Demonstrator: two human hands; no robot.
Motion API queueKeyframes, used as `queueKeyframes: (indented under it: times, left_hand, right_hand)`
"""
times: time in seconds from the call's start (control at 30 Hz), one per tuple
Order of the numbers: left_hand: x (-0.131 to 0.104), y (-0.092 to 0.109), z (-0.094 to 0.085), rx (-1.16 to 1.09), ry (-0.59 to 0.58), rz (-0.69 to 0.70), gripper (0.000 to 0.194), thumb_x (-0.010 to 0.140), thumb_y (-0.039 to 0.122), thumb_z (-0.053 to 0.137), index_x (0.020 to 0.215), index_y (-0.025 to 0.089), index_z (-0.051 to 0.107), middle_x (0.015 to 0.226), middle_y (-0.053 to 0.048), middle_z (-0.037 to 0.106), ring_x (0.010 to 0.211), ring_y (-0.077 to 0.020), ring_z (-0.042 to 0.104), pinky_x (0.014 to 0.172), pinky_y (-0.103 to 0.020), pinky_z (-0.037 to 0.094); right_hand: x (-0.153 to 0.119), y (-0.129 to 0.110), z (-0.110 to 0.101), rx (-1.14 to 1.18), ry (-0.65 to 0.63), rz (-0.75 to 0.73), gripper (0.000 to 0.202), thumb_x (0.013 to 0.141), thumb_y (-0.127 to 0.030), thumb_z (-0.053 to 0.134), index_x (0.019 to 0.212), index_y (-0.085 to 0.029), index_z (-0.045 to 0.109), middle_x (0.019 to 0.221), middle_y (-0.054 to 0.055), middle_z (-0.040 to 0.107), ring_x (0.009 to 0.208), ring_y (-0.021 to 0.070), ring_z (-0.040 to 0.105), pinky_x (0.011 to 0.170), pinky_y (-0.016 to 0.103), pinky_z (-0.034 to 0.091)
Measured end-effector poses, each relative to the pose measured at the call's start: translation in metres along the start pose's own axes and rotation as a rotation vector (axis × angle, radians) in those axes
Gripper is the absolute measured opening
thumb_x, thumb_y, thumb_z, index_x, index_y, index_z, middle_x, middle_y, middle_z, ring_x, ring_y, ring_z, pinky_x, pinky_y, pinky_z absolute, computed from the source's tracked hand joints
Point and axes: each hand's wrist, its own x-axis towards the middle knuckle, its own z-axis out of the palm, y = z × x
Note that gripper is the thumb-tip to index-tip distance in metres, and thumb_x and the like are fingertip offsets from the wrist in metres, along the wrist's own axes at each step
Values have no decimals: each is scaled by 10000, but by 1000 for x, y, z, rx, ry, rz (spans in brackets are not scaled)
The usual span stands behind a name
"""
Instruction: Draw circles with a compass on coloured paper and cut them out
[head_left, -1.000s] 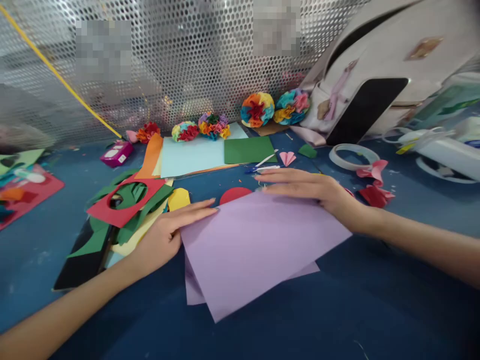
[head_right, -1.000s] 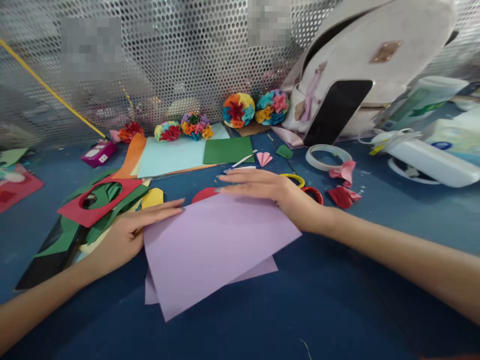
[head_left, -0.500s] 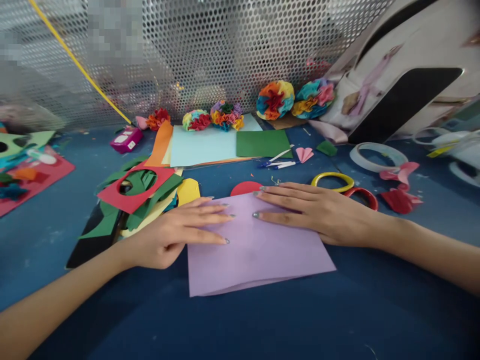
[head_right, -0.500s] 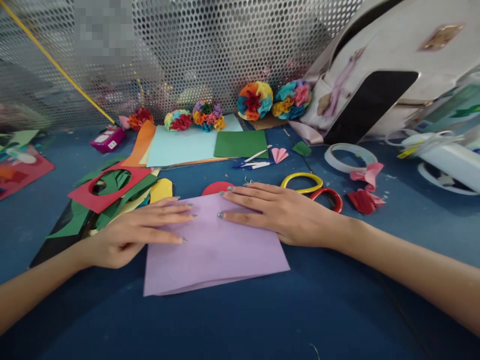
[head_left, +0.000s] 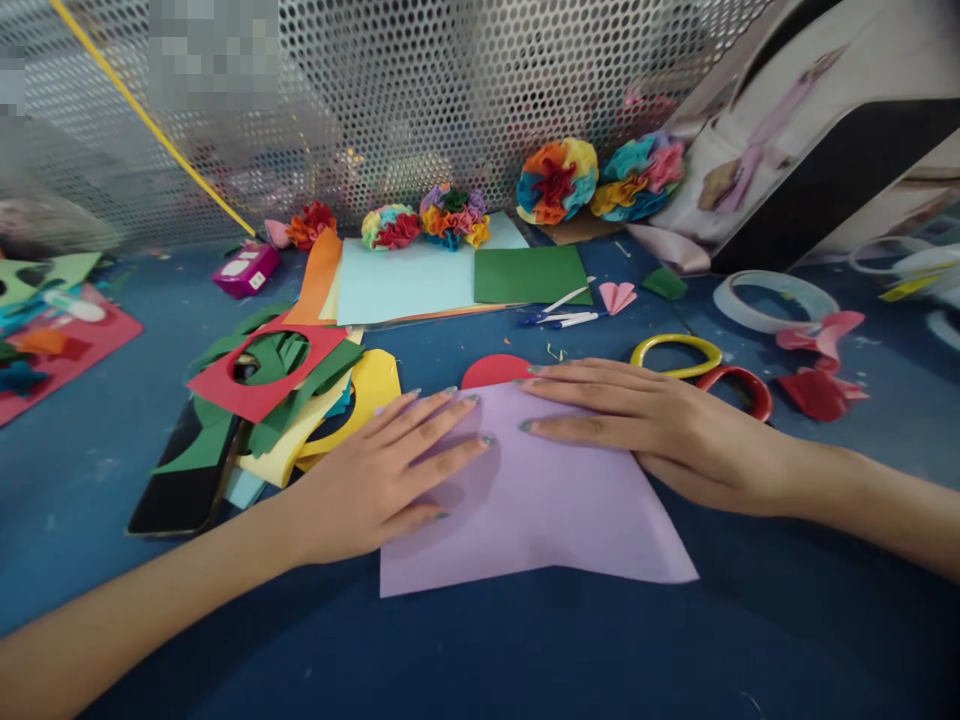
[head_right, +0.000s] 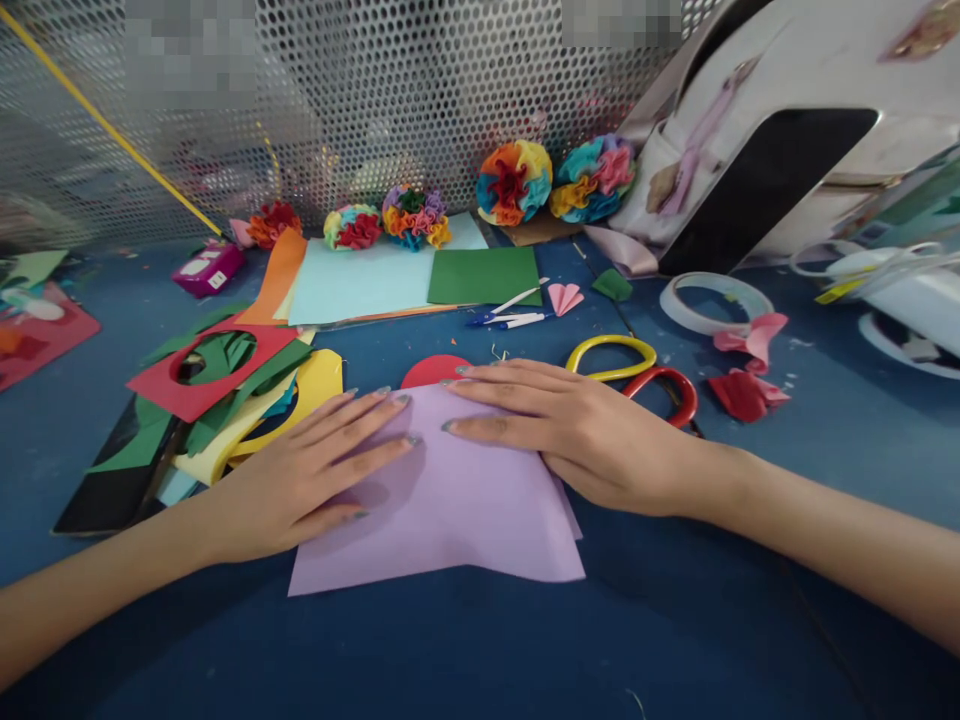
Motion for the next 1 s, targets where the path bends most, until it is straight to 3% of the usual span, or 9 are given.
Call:
queueKeyframes:
  times: [0.17,0.23,0.37,0.5,0.73,0.9,1.0]
  left_hand:
    - [1,0,0,5,9,9,523,1083,280,467,1595,180,444,1734,-158,322,1615,-325,287,1320,-556,246]
    - [1,1,0,6,13,9,510,1086,273,456,1586,169,453,1733,-164,324,1621,-322,273,1321,-555,240]
    - [2,3,2,-3,15,-2,506,1090,263,457,1584,153,450,1740,-182,299,1632,-325,234,1316,-564,241]
    - [2,3,4,-24,16,-7,524,1097,261,446,1608,149,419,1745,-181,287,1637,-326,216,1317,-562,228]
    - [0,3,5,-50,-19,-15,551,1093,279,470,1628,172,389,1761,-184,234,1644,-343,177,1314,-587,187]
    - [0,6,-3,-50,-107,40,760,1009,521,634,1626,153,385,1770,-200,181,1645,-392,134,1309,-637,109]
    - [0,7,-7,-28,-150,73,920,958,676,617,1638,118,350,1762,-216,187,1642,-385,155,1314,-620,73]
  right_hand:
    - [-2,-13,-1,27,61,-55,673,983,-163,461,1604,-424,437,1523,14,633,1497,196,493,1317,451,291]
    - [-1,-19,1,-22,101,-75,705,954,-135,475,1619,-364,427,1480,39,671,1498,184,493,1305,440,315]
    - [3,-30,15,-200,-8,-186,546,1012,-185,480,1556,-197,527,1562,90,598,1523,216,470,1296,456,342]
    - [3,-34,32,-331,-91,-298,477,1128,-346,362,1530,-187,564,1604,79,555,1497,204,502,1322,420,269]
    - [3,-33,32,-307,-148,-321,529,1124,-419,376,1586,-190,491,1640,70,512,1521,204,464,1316,401,248]
    - [5,-34,29,-282,-189,-308,532,1121,-419,388,1595,-194,477,1645,84,500,1515,212,476,1301,415,274]
    - [4,-34,29,-286,-214,-307,545,1120,-416,390,1615,-194,445,1670,89,458,1527,222,461,1313,430,240]
